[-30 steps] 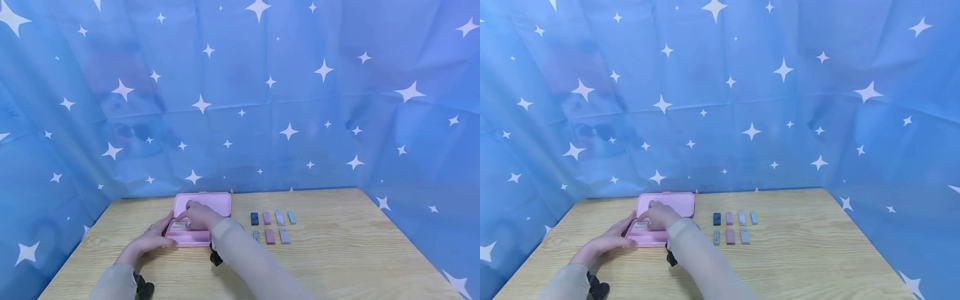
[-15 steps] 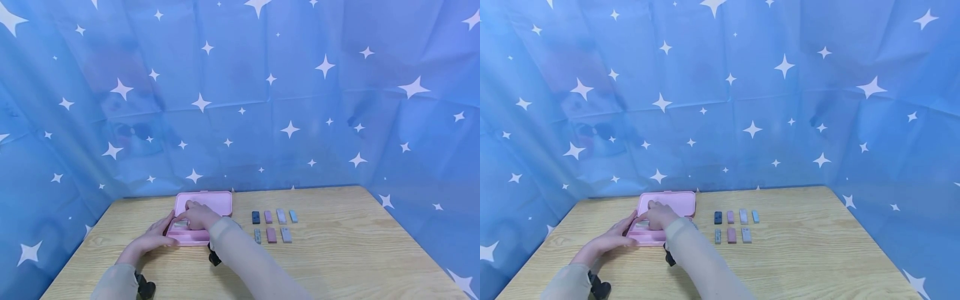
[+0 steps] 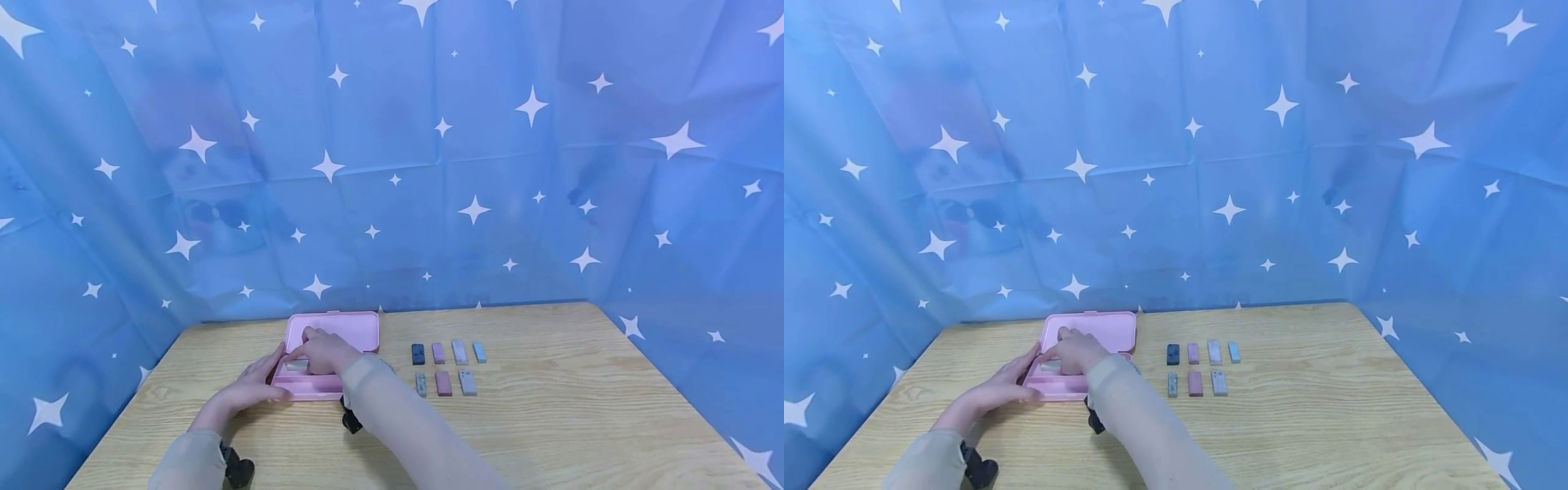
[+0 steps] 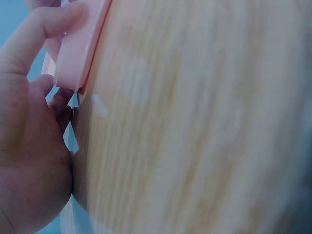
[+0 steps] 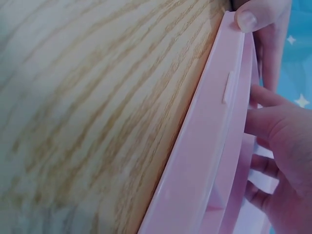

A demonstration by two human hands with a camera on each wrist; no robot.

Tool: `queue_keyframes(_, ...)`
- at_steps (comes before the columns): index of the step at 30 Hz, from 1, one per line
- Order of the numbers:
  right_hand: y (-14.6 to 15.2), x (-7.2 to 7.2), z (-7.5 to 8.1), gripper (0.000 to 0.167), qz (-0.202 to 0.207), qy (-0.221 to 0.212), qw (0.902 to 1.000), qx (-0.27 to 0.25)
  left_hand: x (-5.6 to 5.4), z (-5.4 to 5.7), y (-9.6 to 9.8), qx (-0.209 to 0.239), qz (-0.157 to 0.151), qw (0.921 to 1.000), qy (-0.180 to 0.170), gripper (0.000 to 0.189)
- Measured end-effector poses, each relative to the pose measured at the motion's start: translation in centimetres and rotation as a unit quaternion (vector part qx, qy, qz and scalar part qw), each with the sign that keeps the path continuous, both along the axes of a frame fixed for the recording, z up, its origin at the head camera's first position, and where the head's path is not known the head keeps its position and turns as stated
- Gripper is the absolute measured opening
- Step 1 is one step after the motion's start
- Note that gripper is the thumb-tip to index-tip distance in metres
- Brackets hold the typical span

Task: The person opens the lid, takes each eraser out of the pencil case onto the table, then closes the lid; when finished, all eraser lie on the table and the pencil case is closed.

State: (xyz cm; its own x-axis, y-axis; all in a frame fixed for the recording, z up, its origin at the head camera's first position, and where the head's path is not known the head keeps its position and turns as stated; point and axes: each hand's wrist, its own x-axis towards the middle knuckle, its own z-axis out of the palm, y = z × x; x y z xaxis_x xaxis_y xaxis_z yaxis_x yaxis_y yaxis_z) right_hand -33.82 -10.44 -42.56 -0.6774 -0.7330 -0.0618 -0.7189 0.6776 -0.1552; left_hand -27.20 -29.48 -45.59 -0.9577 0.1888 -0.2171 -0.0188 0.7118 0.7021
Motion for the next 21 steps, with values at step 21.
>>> queue_keyframes(21,2.3,-0.1,1.7,0.044,0.019,-0.044,0.9983,-0.033,0.3,0.2,0.0,0.013,-0.012,0.9998,0.006,0.117)
